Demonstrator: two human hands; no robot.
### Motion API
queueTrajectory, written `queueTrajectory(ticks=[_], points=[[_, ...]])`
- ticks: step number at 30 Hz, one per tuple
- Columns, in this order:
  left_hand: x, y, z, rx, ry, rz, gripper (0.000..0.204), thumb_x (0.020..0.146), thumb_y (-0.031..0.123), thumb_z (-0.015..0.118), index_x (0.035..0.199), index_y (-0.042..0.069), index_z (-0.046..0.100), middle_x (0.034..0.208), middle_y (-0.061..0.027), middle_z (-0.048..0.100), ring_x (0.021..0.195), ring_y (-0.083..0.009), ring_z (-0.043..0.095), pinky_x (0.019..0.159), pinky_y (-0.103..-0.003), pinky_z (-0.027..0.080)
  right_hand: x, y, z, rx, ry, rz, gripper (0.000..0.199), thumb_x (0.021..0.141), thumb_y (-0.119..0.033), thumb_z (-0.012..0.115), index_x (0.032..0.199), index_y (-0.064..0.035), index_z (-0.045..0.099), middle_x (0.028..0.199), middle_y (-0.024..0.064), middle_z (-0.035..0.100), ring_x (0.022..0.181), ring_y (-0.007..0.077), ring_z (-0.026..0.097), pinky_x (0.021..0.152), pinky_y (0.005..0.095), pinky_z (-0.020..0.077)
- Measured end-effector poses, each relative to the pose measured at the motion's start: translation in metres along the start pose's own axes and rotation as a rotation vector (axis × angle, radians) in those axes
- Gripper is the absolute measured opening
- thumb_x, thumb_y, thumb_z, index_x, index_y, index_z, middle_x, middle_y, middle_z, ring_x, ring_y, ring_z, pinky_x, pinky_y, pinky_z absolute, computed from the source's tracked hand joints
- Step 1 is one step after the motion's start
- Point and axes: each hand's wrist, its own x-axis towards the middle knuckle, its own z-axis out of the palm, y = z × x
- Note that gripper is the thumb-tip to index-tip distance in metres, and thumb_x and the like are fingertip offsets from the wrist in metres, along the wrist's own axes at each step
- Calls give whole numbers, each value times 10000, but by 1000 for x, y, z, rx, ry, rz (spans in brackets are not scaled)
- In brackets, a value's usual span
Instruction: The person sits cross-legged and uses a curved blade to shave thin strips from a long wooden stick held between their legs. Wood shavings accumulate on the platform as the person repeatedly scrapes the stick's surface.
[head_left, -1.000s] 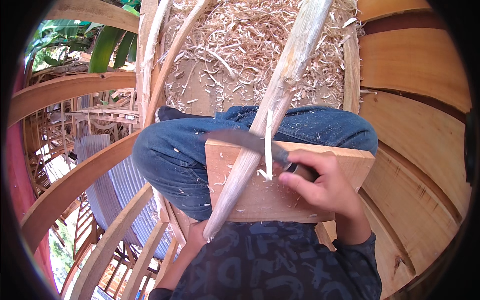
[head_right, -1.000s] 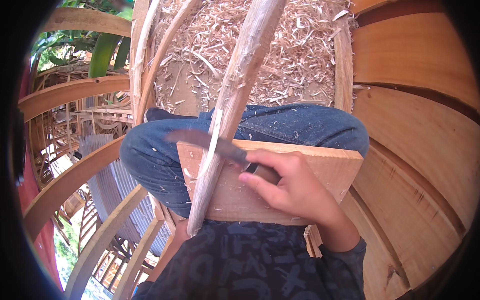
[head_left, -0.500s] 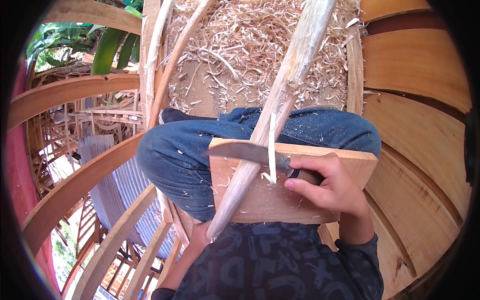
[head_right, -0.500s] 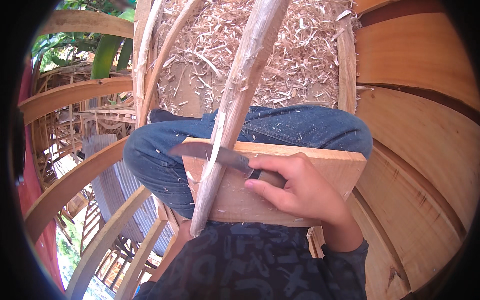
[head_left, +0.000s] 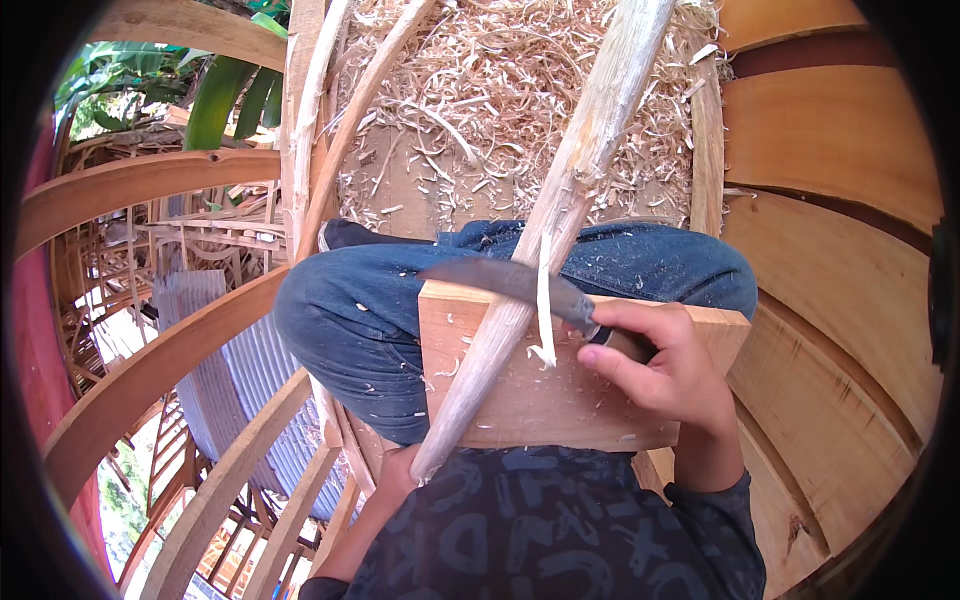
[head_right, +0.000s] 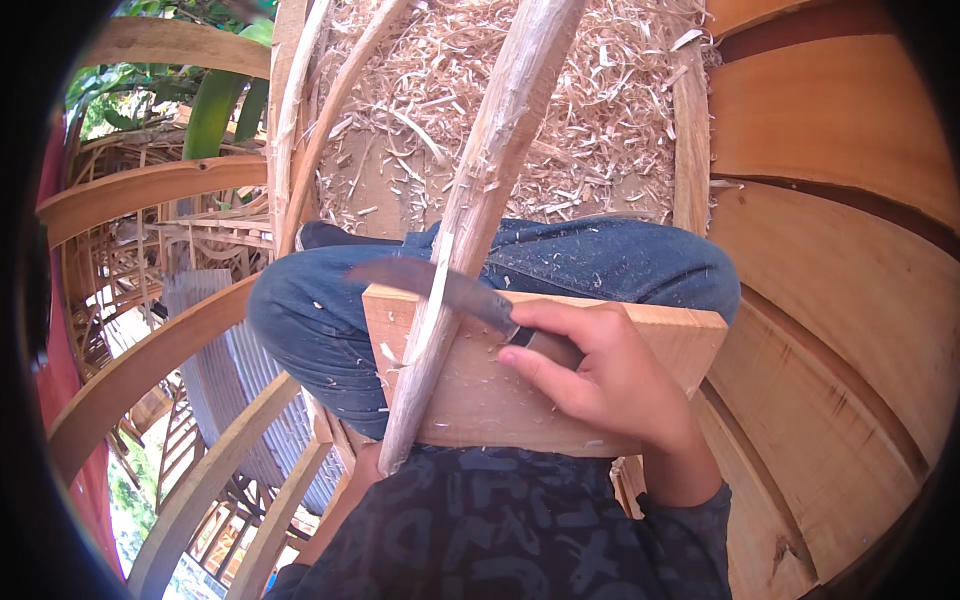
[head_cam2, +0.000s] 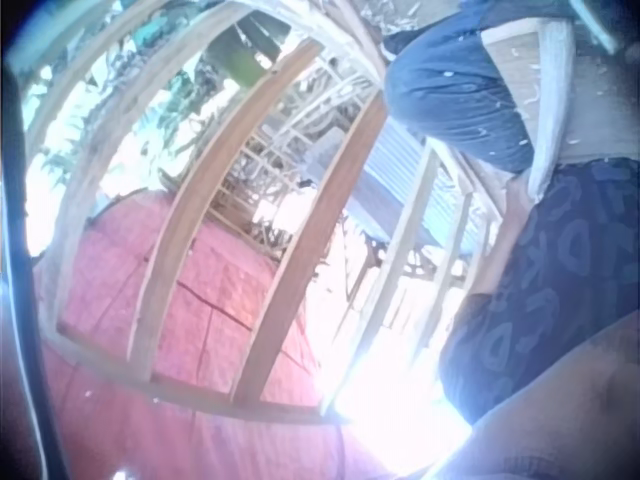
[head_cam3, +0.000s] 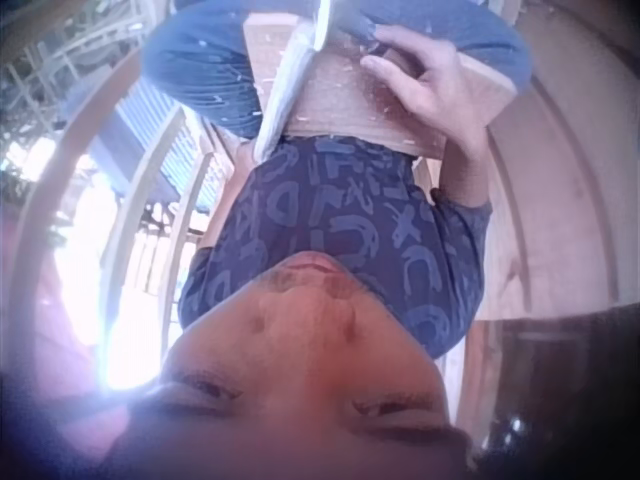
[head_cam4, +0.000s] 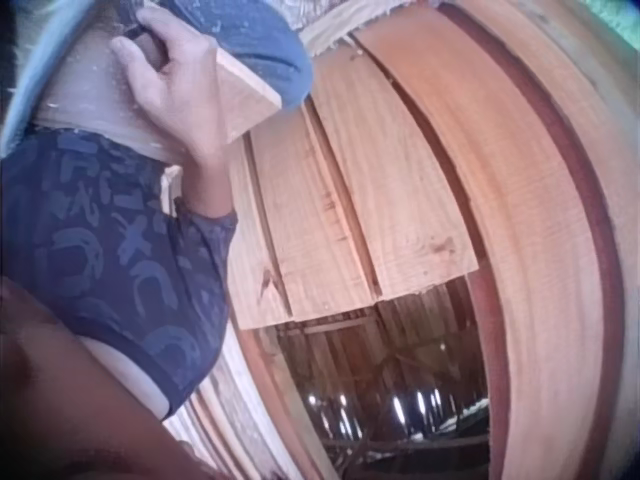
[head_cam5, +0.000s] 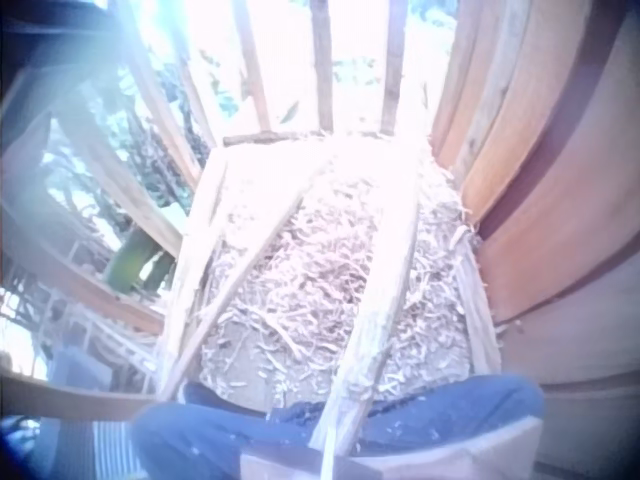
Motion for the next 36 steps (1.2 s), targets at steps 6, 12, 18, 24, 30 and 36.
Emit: queueTrajectory(ticks=[6,12,18,24,30,36], points=[[0,0,-1,7,18,-12,299,683,130,704,969,46,681,770,-173,668,689,-324,665,628,-365,508,0,-10,1,110,177,219,260,784,-59,711,1005,52,632,764,87,670,663,80,595,598,233,458],[1,-3,1,4,25,-60,285,685,152,708,949,49,680,763,-180,662,708,-329,664,638,-362,508,1,-9,0,74,233,236,277,780,-41,718,1021,64,628,692,61,637,600,43,519,542,211,417],[4,16,-3,13,54,-22,336,671,244,735,943,53,681,765,-177,663,721,-334,663,648,-367,509,-5,14,23,-52,359,-33,329,761,-19,733,1057,72,625,714,67,641,584,37,510,515,203,411],[4,13,-4,20,47,-40,347,675,261,732,949,55,680,787,-182,666,738,-343,662,664,-380,511,-2,7,22,-363,362,-161,357,753,-18,742,1086,48,628,804,103,672,629,57,546,550,234,451],[4,9,-1,6,67,-21,341,686,262,724,965,70,681,804,-183,666,760,-355,656,673,-380,511,-6,-1,15,-24,15,48,287,827,-76,683,1083,42,629,719,36,632,604,41,527,535,209,425],[2,8,2,-2,83,-31,343,695,268,714,970,68,677,803,-189,660,766,-359,652,674,-391,508,-1,-1,14,266,104,132,176,895,-34,571,1058,32,566,614,15,526,430,57,455,359,191,323]])
